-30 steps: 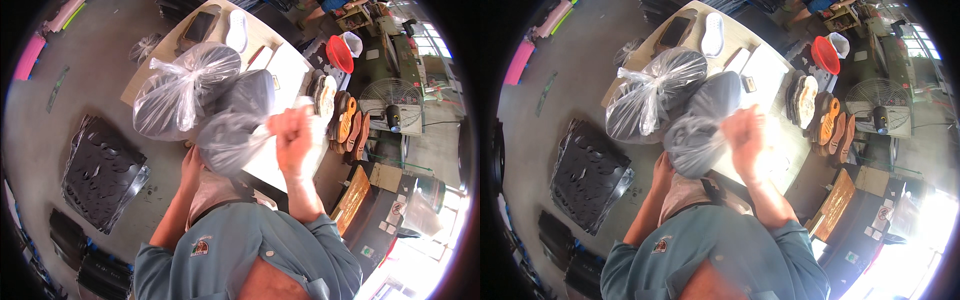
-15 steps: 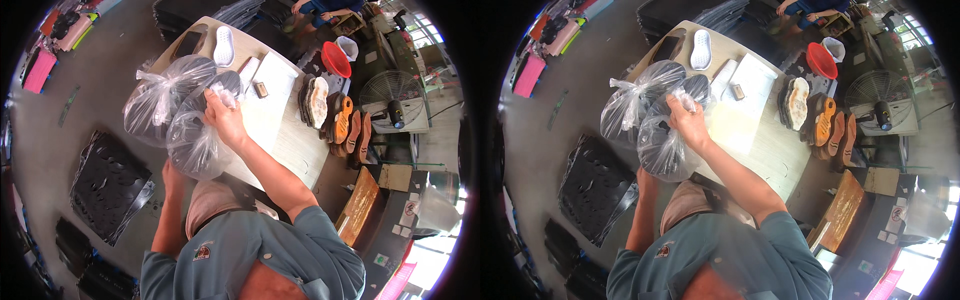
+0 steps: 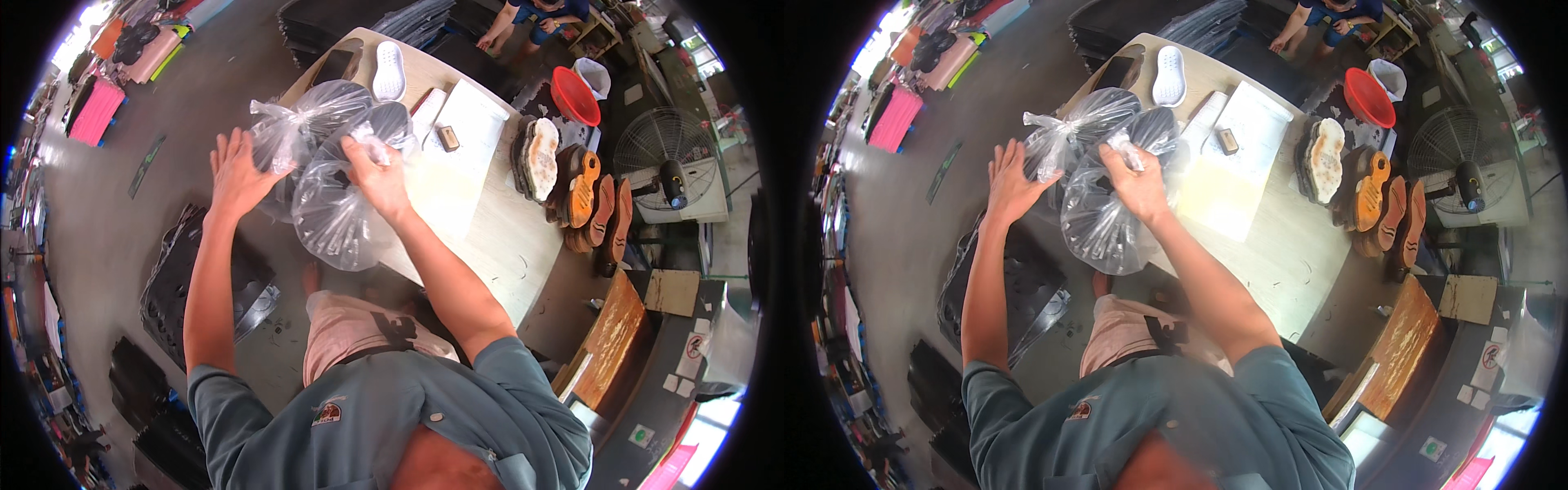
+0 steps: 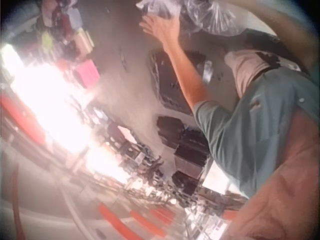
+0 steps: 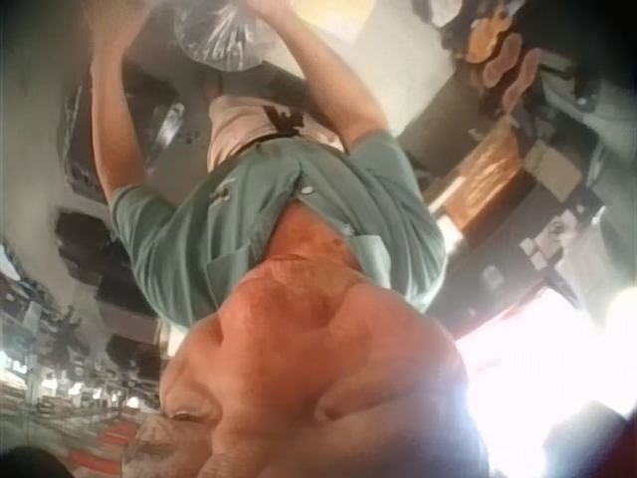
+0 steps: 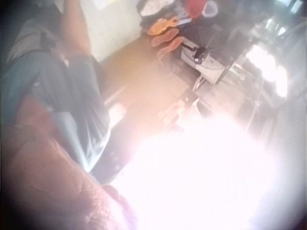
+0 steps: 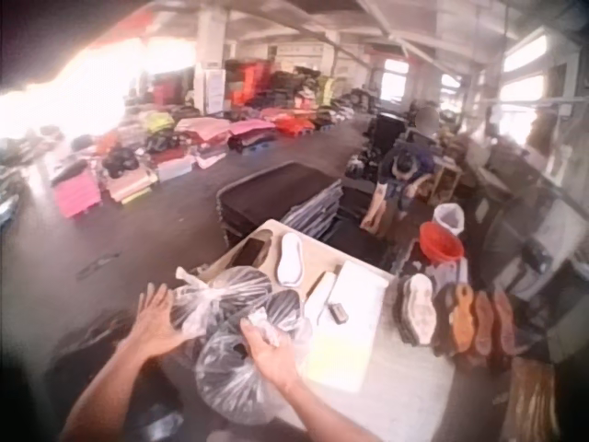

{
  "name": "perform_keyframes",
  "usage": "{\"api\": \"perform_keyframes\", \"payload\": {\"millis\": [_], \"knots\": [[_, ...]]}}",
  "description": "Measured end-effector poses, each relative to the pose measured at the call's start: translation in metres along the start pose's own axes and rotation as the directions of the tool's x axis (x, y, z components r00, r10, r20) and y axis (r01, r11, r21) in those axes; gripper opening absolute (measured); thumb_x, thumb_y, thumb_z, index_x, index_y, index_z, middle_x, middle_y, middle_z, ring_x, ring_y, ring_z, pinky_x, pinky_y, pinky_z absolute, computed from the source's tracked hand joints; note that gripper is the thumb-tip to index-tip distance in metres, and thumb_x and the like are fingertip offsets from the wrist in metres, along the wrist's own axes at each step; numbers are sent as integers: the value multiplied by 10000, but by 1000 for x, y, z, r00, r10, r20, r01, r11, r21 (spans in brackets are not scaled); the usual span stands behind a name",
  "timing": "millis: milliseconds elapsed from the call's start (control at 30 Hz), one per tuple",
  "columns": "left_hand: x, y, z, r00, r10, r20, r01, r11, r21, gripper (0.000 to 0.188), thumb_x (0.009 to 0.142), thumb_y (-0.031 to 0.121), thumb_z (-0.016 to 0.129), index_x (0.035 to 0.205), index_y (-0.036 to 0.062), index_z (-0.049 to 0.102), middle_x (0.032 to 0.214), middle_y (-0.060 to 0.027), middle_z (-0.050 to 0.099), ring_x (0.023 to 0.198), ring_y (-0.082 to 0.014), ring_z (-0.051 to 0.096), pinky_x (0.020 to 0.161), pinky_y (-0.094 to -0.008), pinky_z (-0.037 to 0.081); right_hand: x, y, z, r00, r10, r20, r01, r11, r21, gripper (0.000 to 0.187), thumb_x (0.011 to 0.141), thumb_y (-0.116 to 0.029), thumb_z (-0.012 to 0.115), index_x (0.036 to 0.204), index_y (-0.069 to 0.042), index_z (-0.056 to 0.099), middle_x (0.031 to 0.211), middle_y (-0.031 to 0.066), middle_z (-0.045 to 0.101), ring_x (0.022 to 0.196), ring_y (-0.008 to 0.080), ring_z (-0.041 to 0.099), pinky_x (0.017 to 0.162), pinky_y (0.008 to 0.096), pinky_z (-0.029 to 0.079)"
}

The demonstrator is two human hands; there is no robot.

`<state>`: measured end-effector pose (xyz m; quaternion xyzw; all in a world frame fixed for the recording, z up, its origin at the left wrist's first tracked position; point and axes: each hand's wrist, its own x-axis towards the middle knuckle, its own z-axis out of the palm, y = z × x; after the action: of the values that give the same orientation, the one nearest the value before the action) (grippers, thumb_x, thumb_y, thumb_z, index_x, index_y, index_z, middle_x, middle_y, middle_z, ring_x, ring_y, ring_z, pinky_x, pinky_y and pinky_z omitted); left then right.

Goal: The person packs black footwear parts into a plastic bag, ties it, and places it on the floor. Then they use a heat press machine to press white and black insoles, repeatedly loading, pressing, and removing them.

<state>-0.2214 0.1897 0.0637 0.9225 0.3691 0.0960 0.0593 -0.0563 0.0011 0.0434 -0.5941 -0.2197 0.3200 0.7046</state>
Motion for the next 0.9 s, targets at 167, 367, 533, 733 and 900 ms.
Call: {"api": "perform_keyframes", "payload": {"millis": [167,367,533,733,900], "knots": [[71,-2,8,936,343,76,-291,878,-379,802,851,519,807,1362,-37,539,1437,-245,541,1413,-418,454,1180,-523,347,-3,4,-4,988,44,-145,-61,991,-117,319,1020,-321,696,819,-72,687,698,-23,601,623,75,544,564,277,433],[120,4,39,659,680,-323,-663,323,-675,374,939,195,758,1234,39,591,1239,-134,639,1187,-335,633,996,-404,518,-14,-11,24,936,-149,-320,174,983,51,501,1094,-199,523,616,-116,400,566,-32,368,507,95,308,514,308,294],[126,21,39,628,671,-394,-513,-24,-858,159,1067,172,603,1003,27,618,956,-84,646,916,-237,638,812,-382,516,-2,-27,59,895,-210,-393,281,951,131,495,1114,-246,514,654,-158,352,579,-56,263,514,93,222,538,307,251],[106,59,32,851,523,-45,171,-357,-918,435,1166,354,376,810,108,422,729,17,436,667,-86,371,612,-261,345,18,-25,82,853,-139,-503,251,954,163,530,1099,-308,547,628,-181,340,559,-60,254,503,94,218,537,302,244],[96,80,12,914,396,91,257,-390,-884,450,1121,464,468,802,154,397,727,39,413,675,-81,333,617,-274,276,23,-40,88,844,-137,-519,284,935,215,567,1112,-382,488,624,-195,268,534,-56,241,438,108,177,522,329,256]]}}
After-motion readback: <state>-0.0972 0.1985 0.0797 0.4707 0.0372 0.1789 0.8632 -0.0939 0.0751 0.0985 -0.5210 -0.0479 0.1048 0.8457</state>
